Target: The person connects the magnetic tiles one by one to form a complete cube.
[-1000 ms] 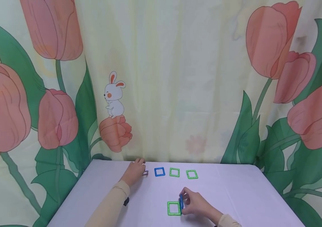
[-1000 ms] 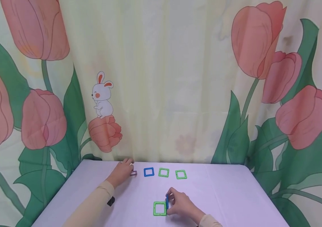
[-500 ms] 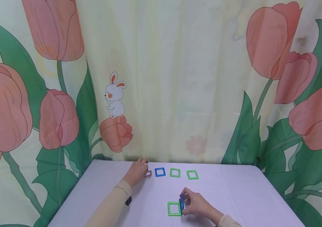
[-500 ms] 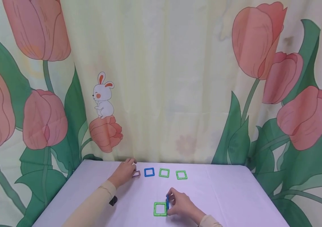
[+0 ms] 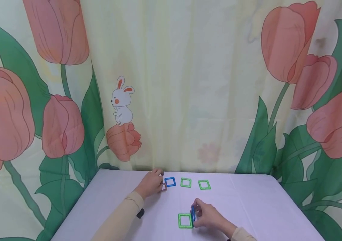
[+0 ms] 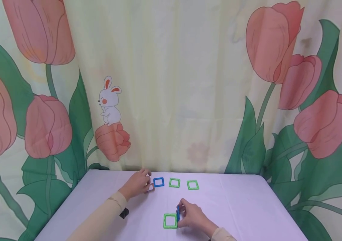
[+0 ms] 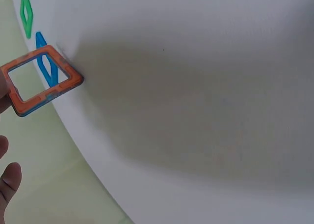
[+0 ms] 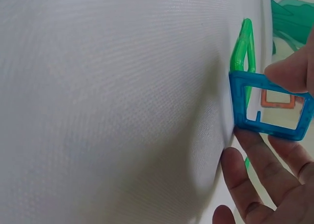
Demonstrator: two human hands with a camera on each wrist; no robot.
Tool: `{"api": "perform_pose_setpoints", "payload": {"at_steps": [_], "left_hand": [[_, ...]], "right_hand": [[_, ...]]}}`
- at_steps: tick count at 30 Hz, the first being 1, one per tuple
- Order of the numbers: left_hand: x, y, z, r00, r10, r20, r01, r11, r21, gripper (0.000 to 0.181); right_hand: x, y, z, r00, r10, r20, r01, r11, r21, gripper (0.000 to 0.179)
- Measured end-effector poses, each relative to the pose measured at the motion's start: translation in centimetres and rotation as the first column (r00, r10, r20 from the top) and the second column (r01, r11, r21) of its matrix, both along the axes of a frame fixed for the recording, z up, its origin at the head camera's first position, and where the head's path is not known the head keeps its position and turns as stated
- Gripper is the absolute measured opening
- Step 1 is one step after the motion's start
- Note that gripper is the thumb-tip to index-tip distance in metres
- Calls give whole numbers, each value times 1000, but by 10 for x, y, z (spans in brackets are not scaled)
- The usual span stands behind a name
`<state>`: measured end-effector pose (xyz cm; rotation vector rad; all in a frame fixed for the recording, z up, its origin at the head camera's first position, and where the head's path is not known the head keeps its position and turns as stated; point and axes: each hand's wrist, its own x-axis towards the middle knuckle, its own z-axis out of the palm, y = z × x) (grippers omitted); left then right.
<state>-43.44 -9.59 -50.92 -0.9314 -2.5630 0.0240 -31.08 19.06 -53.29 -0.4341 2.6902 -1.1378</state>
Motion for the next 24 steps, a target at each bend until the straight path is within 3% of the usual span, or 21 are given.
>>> {"api": "perform_pose_setpoints", "payload": {"at_steps": [10, 24], "left_hand": [[10, 27, 2, 997, -79, 26, 80, 995, -61, 14], [24, 47, 9, 992, -100, 83, 107, 990, -92, 11]], "right_hand": [[0, 0, 2, 1000, -8, 2, 8, 1000, 22, 46], [0, 1, 4, 1000, 18, -8, -18, 1000, 26, 46]]}}
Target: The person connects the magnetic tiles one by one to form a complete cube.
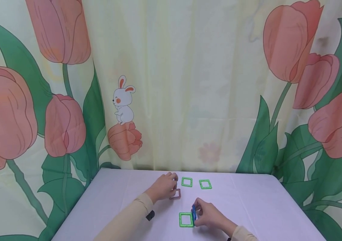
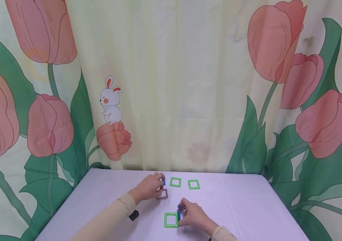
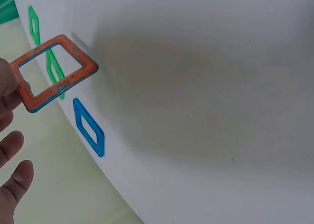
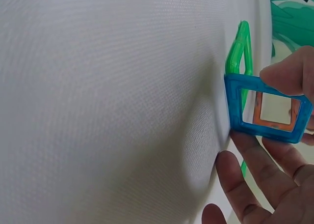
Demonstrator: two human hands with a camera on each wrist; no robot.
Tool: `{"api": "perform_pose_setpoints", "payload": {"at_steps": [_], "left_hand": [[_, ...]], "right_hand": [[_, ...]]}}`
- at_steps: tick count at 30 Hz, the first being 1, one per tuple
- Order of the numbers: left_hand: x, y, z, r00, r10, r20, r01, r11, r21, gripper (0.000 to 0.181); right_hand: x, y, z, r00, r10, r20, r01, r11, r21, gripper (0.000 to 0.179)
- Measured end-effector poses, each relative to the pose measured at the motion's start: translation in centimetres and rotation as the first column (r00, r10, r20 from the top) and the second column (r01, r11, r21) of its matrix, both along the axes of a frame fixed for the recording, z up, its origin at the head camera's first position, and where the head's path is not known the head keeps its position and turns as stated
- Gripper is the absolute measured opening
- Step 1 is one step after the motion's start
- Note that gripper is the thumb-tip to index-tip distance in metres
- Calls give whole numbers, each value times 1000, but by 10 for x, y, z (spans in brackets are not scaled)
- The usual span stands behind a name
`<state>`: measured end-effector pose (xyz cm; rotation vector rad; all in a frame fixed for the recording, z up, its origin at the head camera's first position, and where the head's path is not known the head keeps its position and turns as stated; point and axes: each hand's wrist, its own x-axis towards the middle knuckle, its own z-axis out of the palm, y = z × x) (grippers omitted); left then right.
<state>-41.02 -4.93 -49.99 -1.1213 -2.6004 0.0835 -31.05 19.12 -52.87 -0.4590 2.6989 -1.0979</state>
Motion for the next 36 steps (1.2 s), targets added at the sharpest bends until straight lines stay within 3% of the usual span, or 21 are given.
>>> {"api": "perform_pose_setpoints", "payload": {"at_steps": [5, 12, 18, 24, 29, 36], "left_hand": [[6, 6, -1, 1000, 4, 15, -4, 1000, -21, 16], [9, 13, -2, 1000, -21, 17, 21, 1000, 0, 15], [13, 19, -1, 995, -27, 101, 28, 1000, -10, 10], [19, 24, -1, 978, -28, 208, 24, 999, 23, 7], [22, 26, -1, 967, -22, 255, 18, 1000, 20, 5], [28, 29, 4, 954, -29, 297, 28, 1000, 8, 3]], "right_hand": [[1, -1, 4, 1000, -5, 22, 5, 1000, 0, 45], [1, 0, 3, 1000, -6, -14, 6, 1000, 21, 46], [2, -1, 2, 1000, -5, -19, 5, 1000, 10, 45], [3, -2, 3, 1000, -18, 4, 18, 1000, 19, 45], [2, -1, 2, 999, -34, 34, 33, 999, 22, 45], [3, -2, 3, 1000, -22, 13, 22, 1000, 21, 44]]}}
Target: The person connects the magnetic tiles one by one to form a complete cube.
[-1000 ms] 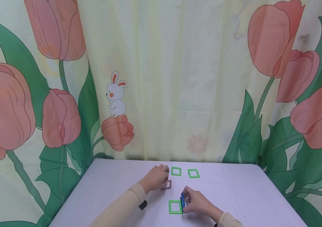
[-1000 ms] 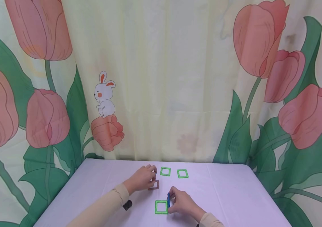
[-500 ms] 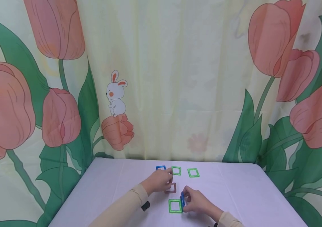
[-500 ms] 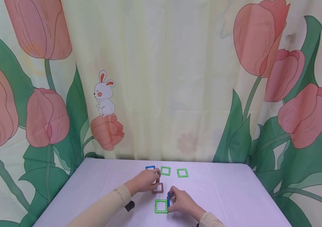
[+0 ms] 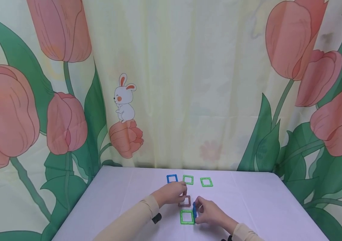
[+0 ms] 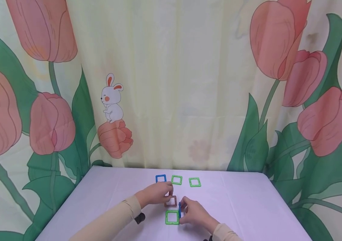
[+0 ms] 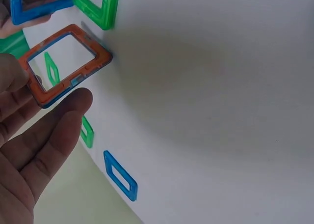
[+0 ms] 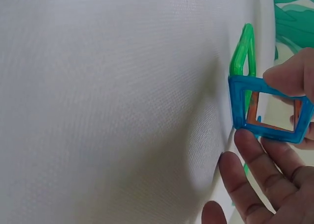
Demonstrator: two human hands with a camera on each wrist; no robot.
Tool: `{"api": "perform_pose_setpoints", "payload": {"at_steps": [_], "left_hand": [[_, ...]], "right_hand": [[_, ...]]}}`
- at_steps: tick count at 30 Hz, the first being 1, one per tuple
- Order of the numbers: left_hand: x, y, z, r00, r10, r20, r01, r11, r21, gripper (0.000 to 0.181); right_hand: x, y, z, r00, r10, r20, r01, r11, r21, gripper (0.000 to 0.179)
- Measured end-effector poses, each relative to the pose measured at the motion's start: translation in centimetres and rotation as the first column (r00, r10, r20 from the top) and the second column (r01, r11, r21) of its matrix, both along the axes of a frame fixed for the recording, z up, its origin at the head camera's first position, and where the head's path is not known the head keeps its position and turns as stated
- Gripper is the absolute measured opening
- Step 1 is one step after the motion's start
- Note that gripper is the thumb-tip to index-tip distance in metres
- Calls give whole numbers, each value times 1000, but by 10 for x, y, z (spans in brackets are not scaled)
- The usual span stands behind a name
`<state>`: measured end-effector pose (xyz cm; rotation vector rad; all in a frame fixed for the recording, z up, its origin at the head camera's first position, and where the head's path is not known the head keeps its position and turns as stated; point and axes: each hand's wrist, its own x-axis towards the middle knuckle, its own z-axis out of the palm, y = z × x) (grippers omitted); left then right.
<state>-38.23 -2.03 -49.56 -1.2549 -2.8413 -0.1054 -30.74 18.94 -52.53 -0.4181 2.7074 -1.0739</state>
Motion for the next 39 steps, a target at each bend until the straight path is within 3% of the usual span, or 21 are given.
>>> {"api": "perform_pose_setpoints", "payload": {"at_steps": [8, 12, 16, 20, 29, 35, 39], "left_hand": [[1, 7, -4, 996, -28, 80, 26, 999, 36, 4], [4, 8, -2, 987, -42, 157, 29, 996, 88, 4], [7, 5, 2, 952, -46, 302, 1, 989, 149, 3], [9, 0, 0, 916, -41, 399, -33, 984, 176, 4], [12, -2, -4, 873, -9, 487, -81, 983, 163, 8], [11, -4, -2, 848, 2, 530, -110, 979, 172, 12], [5, -10, -1, 843, 24, 537, -152, 969, 196, 16]], "right_hand": [[3, 0, 3, 1000, 5, -3, -5, 1000, -15, 44], [2, 0, 3, 1000, 7, -16, -7, 1000, 2, 44], [0, 0, 1, 999, 11, -35, -10, 1000, 17, 44], [-1, 1, 1, 1000, 12, -18, -12, 1000, 15, 45], [-2, 3, -3, 1000, 23, -4, -23, 1000, 18, 61], [-3, 3, -3, 1000, 26, 15, -27, 999, 31, 59], [-5, 3, -2, 1000, 26, 8, -26, 999, 35, 59]]}}
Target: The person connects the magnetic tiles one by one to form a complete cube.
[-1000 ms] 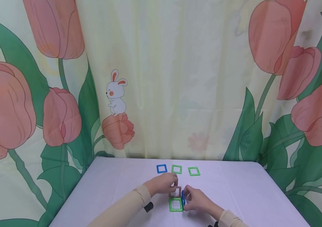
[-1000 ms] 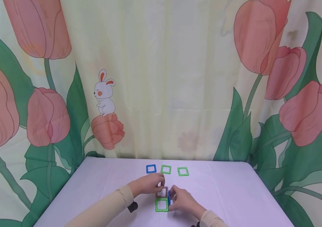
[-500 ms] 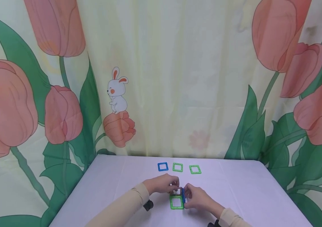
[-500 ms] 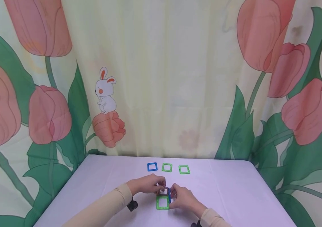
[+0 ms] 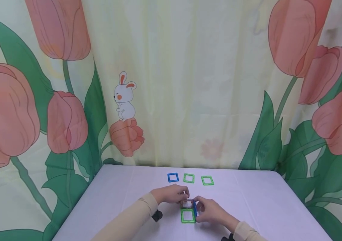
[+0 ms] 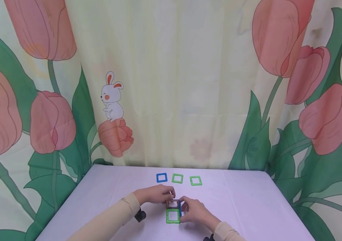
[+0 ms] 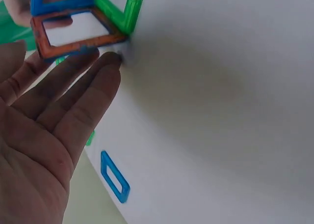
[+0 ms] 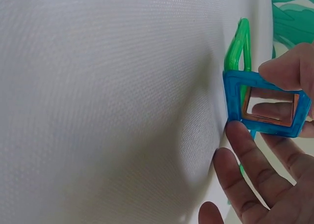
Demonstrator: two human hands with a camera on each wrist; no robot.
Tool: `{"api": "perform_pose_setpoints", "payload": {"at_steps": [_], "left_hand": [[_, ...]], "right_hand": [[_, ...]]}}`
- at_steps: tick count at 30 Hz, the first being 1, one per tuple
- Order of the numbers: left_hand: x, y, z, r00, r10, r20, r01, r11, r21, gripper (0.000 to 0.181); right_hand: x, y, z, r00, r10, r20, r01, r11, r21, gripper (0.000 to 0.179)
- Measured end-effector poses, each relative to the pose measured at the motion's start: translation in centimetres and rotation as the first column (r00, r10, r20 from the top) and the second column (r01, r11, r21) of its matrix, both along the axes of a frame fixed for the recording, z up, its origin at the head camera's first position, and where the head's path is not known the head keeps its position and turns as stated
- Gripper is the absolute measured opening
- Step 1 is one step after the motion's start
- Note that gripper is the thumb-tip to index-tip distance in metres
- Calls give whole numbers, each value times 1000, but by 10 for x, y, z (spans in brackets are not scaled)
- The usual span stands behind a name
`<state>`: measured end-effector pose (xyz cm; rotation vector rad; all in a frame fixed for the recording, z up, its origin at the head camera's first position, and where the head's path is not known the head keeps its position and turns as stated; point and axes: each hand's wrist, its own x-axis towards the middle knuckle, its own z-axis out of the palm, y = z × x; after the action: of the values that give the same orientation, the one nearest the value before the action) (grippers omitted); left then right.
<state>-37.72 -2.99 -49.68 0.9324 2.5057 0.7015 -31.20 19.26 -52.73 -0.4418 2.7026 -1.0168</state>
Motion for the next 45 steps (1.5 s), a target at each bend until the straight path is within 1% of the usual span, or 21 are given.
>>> {"api": "perform_pose_setpoints", "payload": {"at_steps": [4, 6, 7, 9, 11, 13, 16, 21, 25, 27, 31, 34, 36, 40, 43, 45], "left_hand": [[-10, -6, 2, 998, 51, -29, -51, 999, -2, 19], [-18, -9, 1, 995, 78, -67, -79, 997, -13, 18], [-22, -11, 1, 991, 89, -100, -92, 996, -18, 17], [-31, -14, 0, 977, 115, -178, -120, 993, -22, 14], [-37, -15, -1, 956, 135, -260, -148, 989, -30, 11], [-41, -17, -4, 934, 146, -326, -168, 985, -41, 11], [-44, -19, -8, 913, 172, -371, -209, 976, -61, 17], [-44, -23, -12, 887, 220, -406, -288, 951, -115, 34], [-43, -25, -15, 879, 223, -422, -315, 935, -161, 37], [-42, -27, -16, 876, 220, -430, -317, 933, -170, 37], [-37, -29, -17, 868, 205, -452, -310, 935, -171, 33], [-35, -31, -18, 856, 198, -478, -305, 939, -157, 29], [-37, -32, -21, 846, 201, -493, -307, 941, -143, 26], [-47, -34, -31, 830, 206, -519, -319, 937, -140, 19], [-54, -34, -39, 823, 186, -536, -310, 939, -150, 11], [-56, -34, -41, 817, 171, -551, -300, 941, -154, 7]], "right_hand": [[0, 1, 1, 1000, -11, -11, 11, 1000, 2, 58], [0, 2, 2, 1000, -18, -14, 18, 1000, 1, 59], [-1, 1, 2, 1000, -24, -5, 24, 1000, 0, 59], [-1, 1, 2, 1000, -29, 1, 29, 1000, 0, 59], [-1, 1, 2, 999, -33, 11, 34, 999, -5, 58], [-1, 0, 1, 999, -37, 23, 37, 999, -6, 58], [-1, 0, 1, 999, -37, 28, 37, 999, -5, 57], [-1, 0, 1, 999, -36, 22, 36, 999, -6, 54], [0, 1, -1, 999, -40, -10, 40, 999, -2, 50], [1, 2, -1, 998, -40, -43, 40, 999, 3, 49], [5, 6, -2, 994, -40, -99, 42, 999, 20, 49], [7, 9, -3, 991, -36, -128, 39, 999, 23, 48], [6, 12, -5, 990, -37, -139, 40, 999, 23, 42], [5, 15, -10, 981, -35, -191, 40, 999, 21, 30], [5, 15, -13, 969, -39, -243, 47, 999, 27, 24], [5, 15, -14, 965, -47, -258, 57, 998, 32, 21]]}}
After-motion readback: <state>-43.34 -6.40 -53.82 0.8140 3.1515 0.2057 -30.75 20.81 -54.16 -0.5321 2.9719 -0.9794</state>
